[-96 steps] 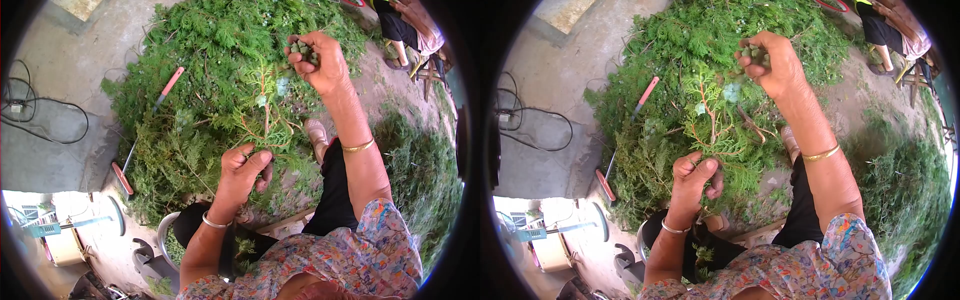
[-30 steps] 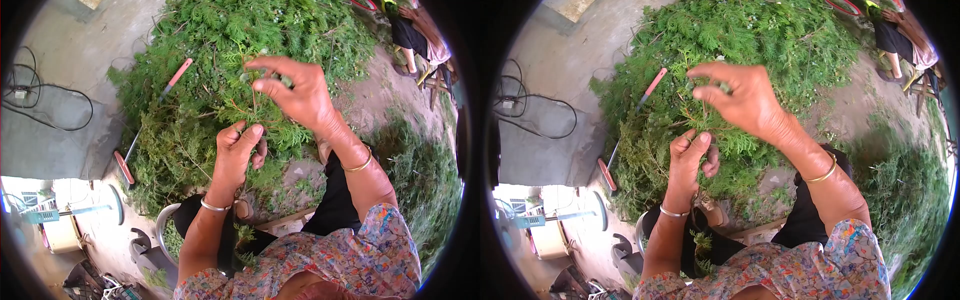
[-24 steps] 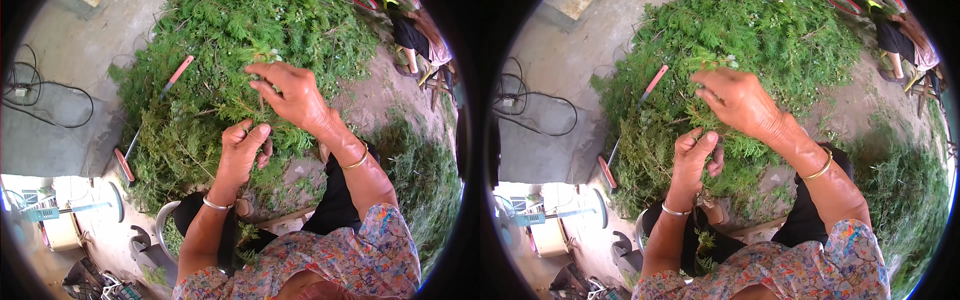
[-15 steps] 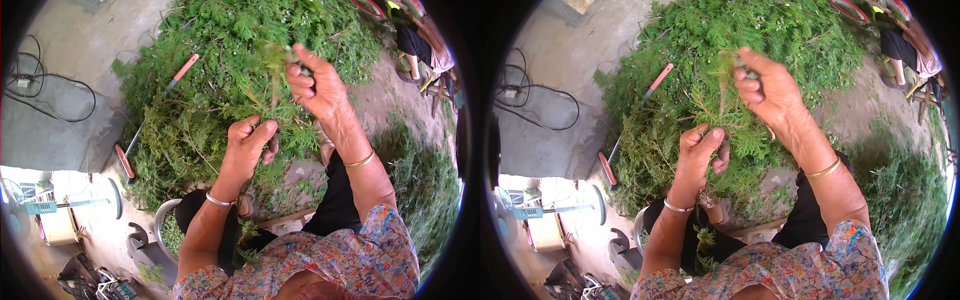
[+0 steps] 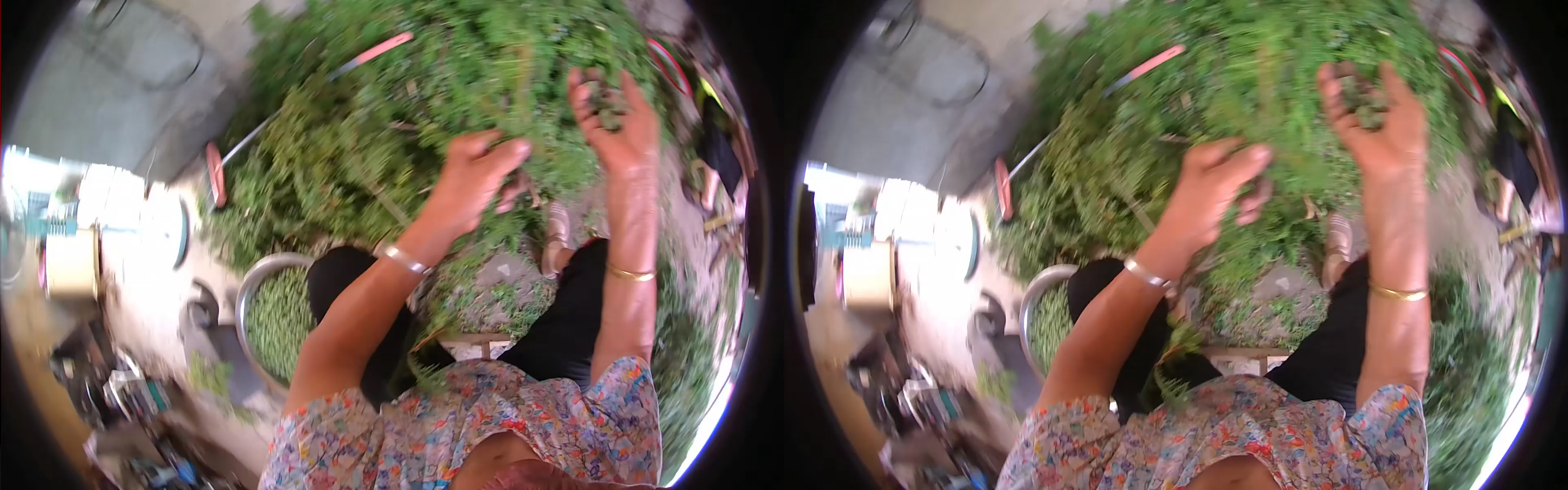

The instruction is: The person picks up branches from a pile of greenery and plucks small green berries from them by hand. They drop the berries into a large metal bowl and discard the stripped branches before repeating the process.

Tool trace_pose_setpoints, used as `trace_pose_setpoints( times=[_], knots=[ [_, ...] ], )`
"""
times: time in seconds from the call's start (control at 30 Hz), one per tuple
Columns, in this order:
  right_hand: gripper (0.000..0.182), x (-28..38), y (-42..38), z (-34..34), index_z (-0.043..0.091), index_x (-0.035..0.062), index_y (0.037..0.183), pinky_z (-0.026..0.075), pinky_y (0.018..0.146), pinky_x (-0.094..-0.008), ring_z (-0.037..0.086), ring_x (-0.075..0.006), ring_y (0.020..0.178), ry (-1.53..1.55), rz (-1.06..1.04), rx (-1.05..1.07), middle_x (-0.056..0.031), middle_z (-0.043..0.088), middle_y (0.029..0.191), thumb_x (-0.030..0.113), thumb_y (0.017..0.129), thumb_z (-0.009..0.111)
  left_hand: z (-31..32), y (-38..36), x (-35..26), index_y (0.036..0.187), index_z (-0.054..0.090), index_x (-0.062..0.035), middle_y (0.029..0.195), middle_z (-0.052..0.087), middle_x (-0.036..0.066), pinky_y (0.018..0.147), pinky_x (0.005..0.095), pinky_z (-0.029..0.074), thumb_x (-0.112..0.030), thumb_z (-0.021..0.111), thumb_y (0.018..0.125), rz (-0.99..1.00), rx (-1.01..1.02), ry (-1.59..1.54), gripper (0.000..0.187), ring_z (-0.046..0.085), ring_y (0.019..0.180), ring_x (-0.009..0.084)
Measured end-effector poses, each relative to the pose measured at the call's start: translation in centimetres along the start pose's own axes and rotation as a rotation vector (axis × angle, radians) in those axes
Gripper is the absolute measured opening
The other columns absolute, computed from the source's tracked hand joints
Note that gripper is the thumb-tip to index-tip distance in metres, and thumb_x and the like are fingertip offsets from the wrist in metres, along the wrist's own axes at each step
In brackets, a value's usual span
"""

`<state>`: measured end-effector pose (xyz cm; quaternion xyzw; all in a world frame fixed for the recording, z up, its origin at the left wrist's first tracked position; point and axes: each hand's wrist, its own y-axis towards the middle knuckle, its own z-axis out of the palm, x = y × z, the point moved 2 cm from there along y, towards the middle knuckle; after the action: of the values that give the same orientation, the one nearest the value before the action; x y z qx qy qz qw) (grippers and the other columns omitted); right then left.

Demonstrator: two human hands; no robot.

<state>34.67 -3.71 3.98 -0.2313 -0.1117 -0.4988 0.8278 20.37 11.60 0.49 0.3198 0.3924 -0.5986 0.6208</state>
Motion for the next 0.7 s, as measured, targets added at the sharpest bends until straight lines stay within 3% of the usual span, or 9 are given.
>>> trace_pose_setpoints(
  times=[0.03,0.1,0.13,0.2,0.27,0.33,0.47,0.6,0.7],
  knots=[
    [0.034,-0.1,0.1,0.7,0.044,-0.0134,0.107,0.051,0.083,-0.0457,0.054,-0.0413,0.100,0.027,0.040,0.047,-0.0294,0.053,0.106,0.018,0.094,0.042,-0.1,-0.1,0.1,0.073,0.051,0.0001,0.054,0.049,0.006,0.036,0.0243,0.031,-0.017,0.058,0.087,0.023,-0.004,-0.002,0.023,0.044,0.044,0.0106],
    [0.038,-1.4,-0.2,3.2,0.042,-0.0155,0.111,0.047,0.090,-0.0473,0.054,-0.0409,0.102,0.113,0.264,0.310,-0.0302,0.051,0.111,0.019,0.096,0.036,-0.6,-0.1,0.5,0.073,0.054,0.0006,0.055,0.051,0.007,0.036,0.0246,0.032,-0.016,0.058,0.087,0.026,0.022,-0.050,0.022,0.046,0.043,0.0104],
    [0.038,-2.8,-1.1,5.4,0.042,-0.0155,0.111,0.047,0.090,-0.0473,0.054,-0.0409,0.102,0.111,0.318,0.313,-0.0302,0.051,0.111,0.019,0.096,0.036,-0.7,0.0,0.6,0.074,0.055,0.0006,0.055,0.052,0.007,0.036,0.0250,0.033,-0.016,0.058,0.087,0.024,0.005,-0.025,0.021,0.046,0.042,0.0106],
    [0.040,-7.1,-3.6,10.1,0.044,-0.0155,0.112,0.046,0.092,-0.0422,0.055,-0.0373,0.102,-0.176,0.288,0.477,-0.0291,0.054,0.109,0.021,0.096,0.037,-1.1,-0.1,0.9,0.074,0.056,0.0007,0.055,0.052,0.007,0.036,0.0254,0.034,-0.015,0.058,0.087,0.029,-0.045,0.000,0.021,0.046,0.042,0.0108],
    [0.040,-11.8,-6.1,13.4,0.044,-0.0149,0.113,0.046,0.093,-0.0419,0.055,-0.0367,0.103,-0.485,0.325,0.655,-0.0289,0.053,0.110,0.022,0.096,0.037,-1.2,0.1,0.8,0.070,0.055,0.0032,0.060,0.057,0.010,0.035,0.0248,0.033,-0.008,0.055,0.082,0.143,0.025,-0.065,0.017,0.048,0.042,0.0119],
    [0.041,-16.2,-8.8,15.7,0.044,-0.0142,0.113,0.045,0.093,-0.0416,0.054,-0.0361,0.104,-0.749,0.399,0.851,-0.0286,0.053,0.111,0.022,0.096,0.037,-1.5,-0.2,0.5,0.073,0.056,0.0029,0.059,0.055,0.009,0.035,0.0249,0.033,-0.010,0.056,0.083,0.172,0.024,-0.098,0.016,0.047,0.042,0.0116],
    [0.041,-20.9,-11.6,16.7,0.044,-0.0130,0.115,0.044,0.095,-0.0409,0.053,-0.0350,0.107,-1.002,0.496,1.129,-0.0281,0.053,0.113,0.024,0.097,0.036,-2.9,-1.5,-0.7,0.078,0.056,0.0023,0.058,0.053,0.007,0.036,0.0251,0.033,-0.013,0.056,0.085,0.158,-0.024,-0.096,0.017,0.046,0.043,0.0111],
    [0.042,-18.0,-10.9,17.3,0.044,-0.0118,0.116,0.044,0.096,-0.0403,0.052,-0.0338,0.110,-0.917,0.402,1.091,-0.0276,0.052,0.115,0.025,0.097,0.036,-4.1,-1.5,-1.9,0.084,0.057,0.0018,0.056,0.051,0.006,0.037,0.0252,0.033,-0.017,0.057,0.086,0.151,-0.053,-0.079,0.019,0.045,0.044,0.0105],
    [0.043,-12.1,-9.3,16.2,0.044,-0.0108,0.117,0.043,0.097,-0.0399,0.051,-0.0330,0.112,-0.654,0.169,0.921,-0.0272,0.052,0.117,0.026,0.097,0.035,-4.3,-1.8,-2.9,0.088,0.058,0.0013,0.055,0.049,0.005,0.037,0.0253,0.032,-0.020,0.057,0.087,0.124,-0.045,-0.077,0.021,0.043,0.045,0.0101]
  ],
)
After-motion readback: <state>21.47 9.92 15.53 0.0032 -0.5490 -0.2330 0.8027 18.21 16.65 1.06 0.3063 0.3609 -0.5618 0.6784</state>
